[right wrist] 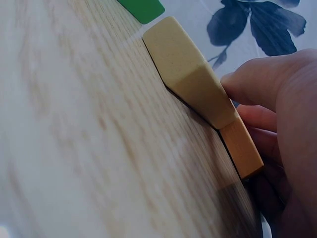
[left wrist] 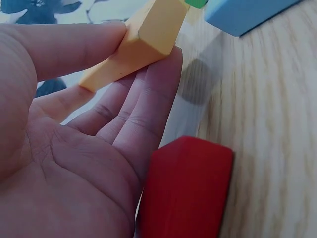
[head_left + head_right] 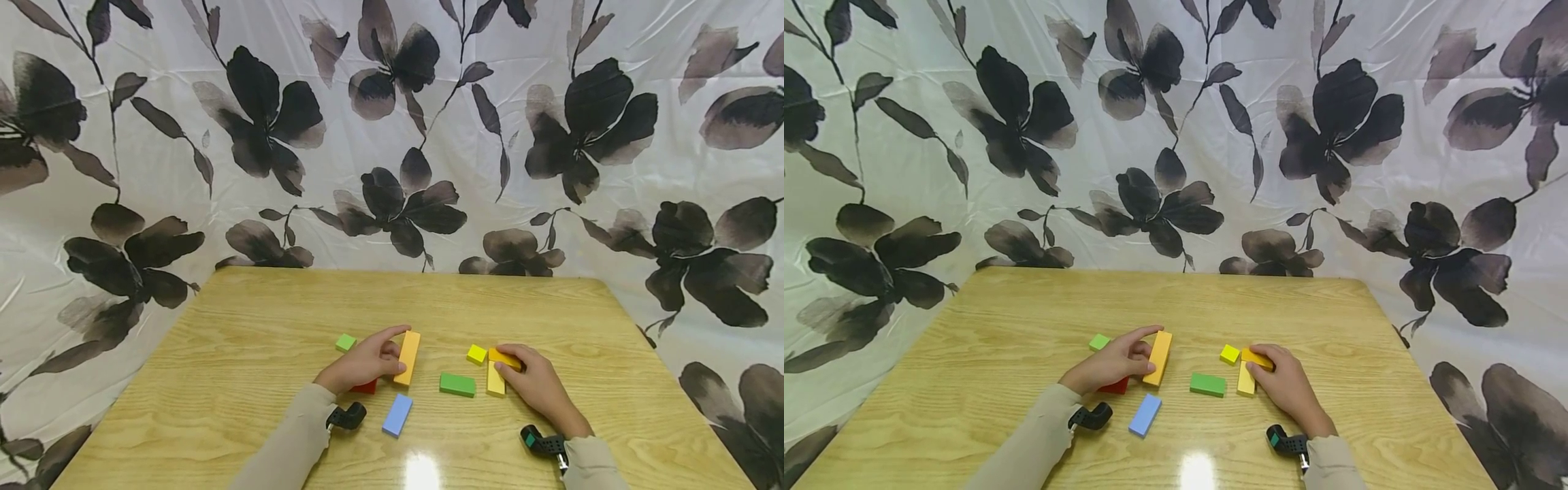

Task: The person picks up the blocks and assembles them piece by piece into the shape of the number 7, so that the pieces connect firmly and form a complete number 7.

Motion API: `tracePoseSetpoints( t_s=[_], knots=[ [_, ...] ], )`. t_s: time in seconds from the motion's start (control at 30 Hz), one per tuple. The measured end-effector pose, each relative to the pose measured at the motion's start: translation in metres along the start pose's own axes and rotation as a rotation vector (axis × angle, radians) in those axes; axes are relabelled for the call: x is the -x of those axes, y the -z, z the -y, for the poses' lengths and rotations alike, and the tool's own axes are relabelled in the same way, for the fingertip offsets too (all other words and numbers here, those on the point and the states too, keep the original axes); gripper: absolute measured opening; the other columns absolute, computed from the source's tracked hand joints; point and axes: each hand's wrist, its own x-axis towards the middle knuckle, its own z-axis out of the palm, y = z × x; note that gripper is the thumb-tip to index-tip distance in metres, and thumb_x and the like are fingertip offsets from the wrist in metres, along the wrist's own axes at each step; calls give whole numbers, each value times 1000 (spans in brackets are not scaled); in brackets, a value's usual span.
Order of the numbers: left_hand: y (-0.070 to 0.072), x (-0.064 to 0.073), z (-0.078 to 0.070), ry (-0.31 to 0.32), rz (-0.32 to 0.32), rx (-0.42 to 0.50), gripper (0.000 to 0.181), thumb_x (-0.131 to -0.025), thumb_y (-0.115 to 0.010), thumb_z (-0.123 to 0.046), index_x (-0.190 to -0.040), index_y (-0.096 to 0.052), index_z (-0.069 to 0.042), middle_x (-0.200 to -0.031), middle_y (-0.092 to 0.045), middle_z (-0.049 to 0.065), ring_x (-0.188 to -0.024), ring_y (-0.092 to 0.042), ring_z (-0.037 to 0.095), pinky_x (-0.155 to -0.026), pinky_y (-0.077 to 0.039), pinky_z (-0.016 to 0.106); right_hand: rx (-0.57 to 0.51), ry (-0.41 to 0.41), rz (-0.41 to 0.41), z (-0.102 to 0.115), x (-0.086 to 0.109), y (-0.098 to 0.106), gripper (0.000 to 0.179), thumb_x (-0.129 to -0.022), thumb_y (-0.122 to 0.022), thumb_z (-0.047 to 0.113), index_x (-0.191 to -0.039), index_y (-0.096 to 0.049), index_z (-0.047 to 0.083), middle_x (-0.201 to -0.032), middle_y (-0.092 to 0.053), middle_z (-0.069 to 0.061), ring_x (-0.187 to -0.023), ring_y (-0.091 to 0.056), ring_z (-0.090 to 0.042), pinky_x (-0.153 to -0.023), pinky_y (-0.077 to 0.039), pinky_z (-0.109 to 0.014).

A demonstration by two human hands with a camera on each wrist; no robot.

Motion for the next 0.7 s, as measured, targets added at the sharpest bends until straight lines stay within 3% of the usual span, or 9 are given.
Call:
tracePoseSetpoints(
  t_s=[0.23,0.7],
  knots=[
    [-1,-2,-6,1,43,-14,74,-93,-72,-9,-157,-34,-12,-104,-64,9,-84,-63,19,-77,-52,33,11,-3,1,0,0,0,42,-98,-68,32,-132,-65,7,-135,-61,-15,-128,-53,-37,-104,-41,-56],
    [-5,-8,-3,-11,95,-46,66,-96,-68,-10,-155,-38,-12,-107,-63,7,-89,-64,20,-79,-54,36,2,-16,8,2,-1,2,41,-99,-67,31,-133,-65,8,-136,-60,-15,-129,-51,-37,-105,-40,-56]
  ],
)
